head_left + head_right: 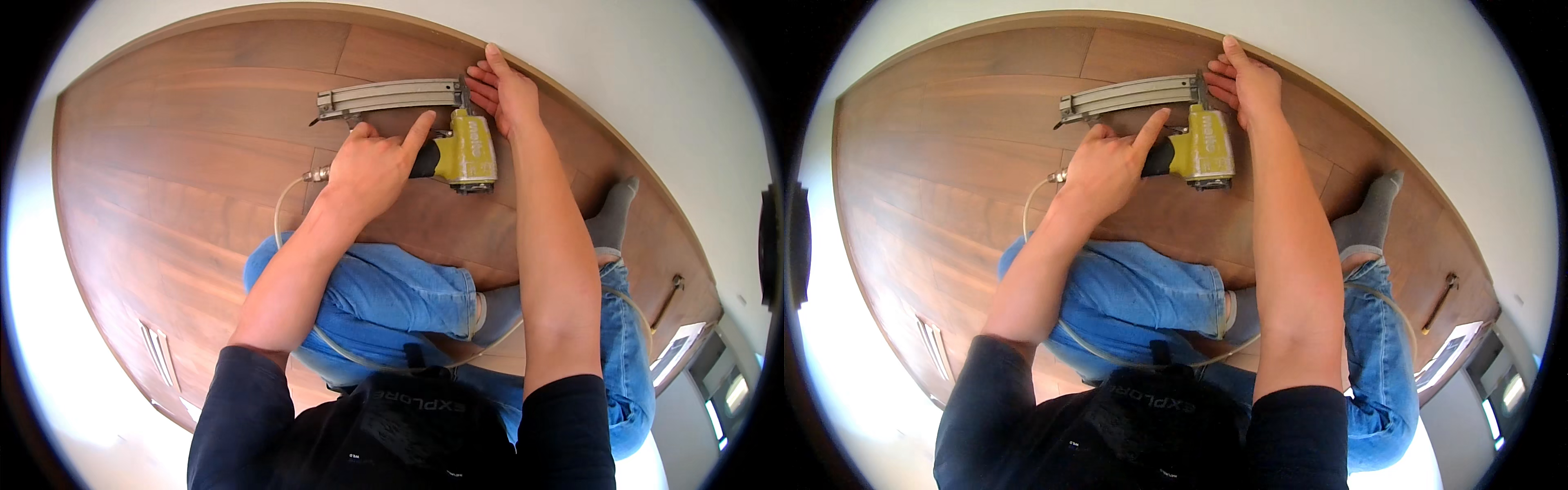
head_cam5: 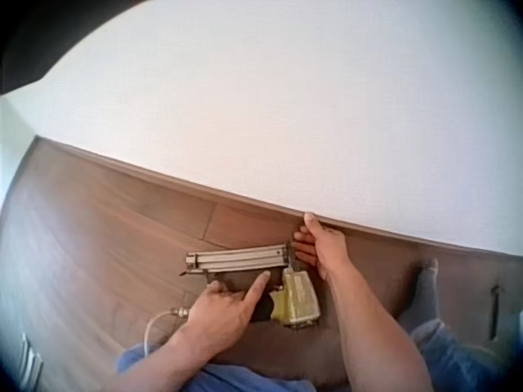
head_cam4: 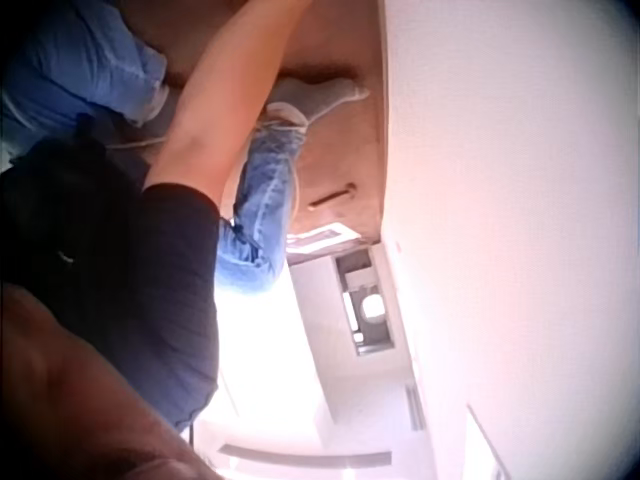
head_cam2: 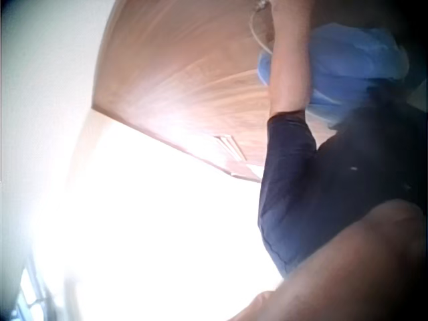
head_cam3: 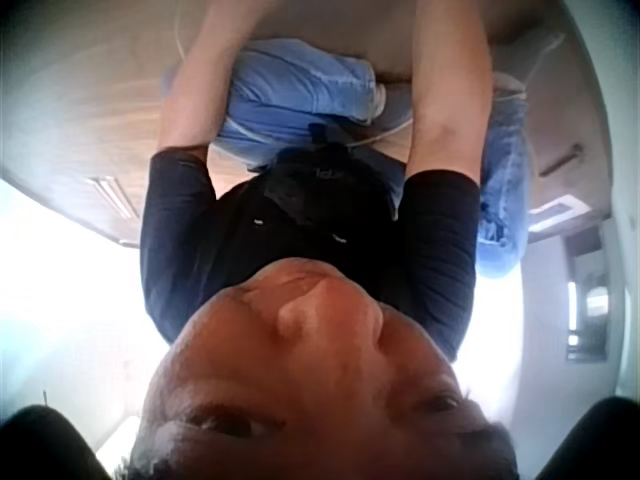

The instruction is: The person installs a wood baseboard along a wall by hand, tapping it into place with a hammer, and securing it with a pneumatic nail gun.

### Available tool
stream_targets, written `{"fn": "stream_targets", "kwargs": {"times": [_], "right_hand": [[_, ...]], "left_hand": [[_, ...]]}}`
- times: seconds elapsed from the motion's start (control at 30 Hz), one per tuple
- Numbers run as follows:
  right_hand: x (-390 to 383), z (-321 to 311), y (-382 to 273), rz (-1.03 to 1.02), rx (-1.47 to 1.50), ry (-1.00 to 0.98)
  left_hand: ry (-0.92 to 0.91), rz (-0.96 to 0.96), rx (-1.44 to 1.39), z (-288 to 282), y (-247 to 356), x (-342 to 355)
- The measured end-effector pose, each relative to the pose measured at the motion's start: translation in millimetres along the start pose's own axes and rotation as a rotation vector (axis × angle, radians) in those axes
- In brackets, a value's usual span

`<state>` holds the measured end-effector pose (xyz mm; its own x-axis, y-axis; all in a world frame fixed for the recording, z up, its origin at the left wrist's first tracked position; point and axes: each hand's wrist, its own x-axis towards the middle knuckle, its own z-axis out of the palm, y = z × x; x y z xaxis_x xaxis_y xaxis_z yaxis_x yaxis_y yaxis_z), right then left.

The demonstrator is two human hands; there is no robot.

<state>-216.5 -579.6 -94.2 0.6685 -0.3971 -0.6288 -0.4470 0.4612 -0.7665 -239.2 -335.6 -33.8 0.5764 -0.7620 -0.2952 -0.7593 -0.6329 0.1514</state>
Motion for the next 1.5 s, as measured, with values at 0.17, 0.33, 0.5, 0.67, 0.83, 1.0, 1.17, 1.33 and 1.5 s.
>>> {"fn": "stream_targets", "kwargs": {"times": [0.17,0.33,0.5,0.67,0.83,1.0,1.17,1.33,1.5], "right_hand": [[-7.2,-18.1,15.6,-0.055,0.084,-0.023],[-83.6,-79.2,54.8,-0.207,-0.016,0.093],[-229.3,-91.5,102.9,-0.537,-0.023,0.016],[-281.6,-48.2,68.1,-0.373,0.25,-0.048],[-303.8,-92.2,42.9,-0.378,0.376,0.031],[-312.4,-119.3,-12.1,-0.498,0.312,0.067],[-310.8,-129.0,-42.4,-0.349,-0.54,0.132],[-267.9,-85.1,-27.5,-0.67,-1.76,-0.178],[-200.1,-55.3,30.1,-0.921,-1.995,-0.272]], "left_hand": [[-0.019,0.023,-0.063,-12.8,8.3,-6.8],[0.14,0.119,-0.347,-38.9,7.9,-26.2],[0.132,0.24,-0.555,-34.5,74.6,-30.2],[0.2,0.44,-0.659,-41.4,118.8,-51.6],[0.177,0.72,-0.971,-67.1,110.0,-55.0],[0.318,-0.127,-1.395,-24.0,16.0,18.1],[0.219,-0.498,-1.604,2.9,-63.5,76.9],[0.073,-0.541,-1.654,3.4,-102.1,106.5],[0.131,-0.61,-1.544,-5.7,-93.6,132.2]]}}
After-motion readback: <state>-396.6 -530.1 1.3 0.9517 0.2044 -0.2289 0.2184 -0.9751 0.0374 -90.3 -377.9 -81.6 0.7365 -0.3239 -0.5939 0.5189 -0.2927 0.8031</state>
